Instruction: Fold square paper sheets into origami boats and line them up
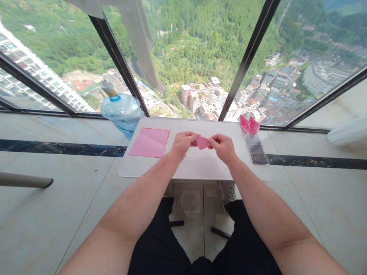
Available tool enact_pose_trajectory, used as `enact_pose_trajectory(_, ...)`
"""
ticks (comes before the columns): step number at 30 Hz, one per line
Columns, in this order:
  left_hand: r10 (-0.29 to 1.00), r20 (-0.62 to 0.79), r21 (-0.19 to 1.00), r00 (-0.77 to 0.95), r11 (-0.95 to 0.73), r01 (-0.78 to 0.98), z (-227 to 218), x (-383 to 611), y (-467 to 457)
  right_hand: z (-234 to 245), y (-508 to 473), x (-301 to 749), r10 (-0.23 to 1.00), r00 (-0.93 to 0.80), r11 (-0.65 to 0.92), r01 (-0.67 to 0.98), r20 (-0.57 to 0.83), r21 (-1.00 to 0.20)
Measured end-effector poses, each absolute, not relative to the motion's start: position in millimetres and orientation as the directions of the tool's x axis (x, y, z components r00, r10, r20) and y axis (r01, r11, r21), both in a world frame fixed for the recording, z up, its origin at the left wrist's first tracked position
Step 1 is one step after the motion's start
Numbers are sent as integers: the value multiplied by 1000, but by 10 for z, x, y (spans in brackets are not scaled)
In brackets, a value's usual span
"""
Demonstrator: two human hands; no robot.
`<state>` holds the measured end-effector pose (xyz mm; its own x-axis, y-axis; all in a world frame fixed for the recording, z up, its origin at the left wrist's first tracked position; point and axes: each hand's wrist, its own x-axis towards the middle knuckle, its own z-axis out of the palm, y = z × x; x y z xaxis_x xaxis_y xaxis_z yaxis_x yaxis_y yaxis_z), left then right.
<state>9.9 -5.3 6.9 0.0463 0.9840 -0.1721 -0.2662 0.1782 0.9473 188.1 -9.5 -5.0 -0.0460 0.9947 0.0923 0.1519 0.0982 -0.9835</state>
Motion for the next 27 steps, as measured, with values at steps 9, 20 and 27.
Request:
enact_pose_trajectory(9,975,-206,934,82,221,-282,70,61,-39,-47,-84,1870,995,-36,97,150,93,-984)
enact_pose_trajectory(20,992,-116,993,53,116,9,41,116,-61,-69,-138,1848,982,-130,168,276,137,-946)
enact_pose_trajectory(27,985,-81,965,152,39,259,44,69,-81,-2,-138,1885,985,-147,141,406,88,-903)
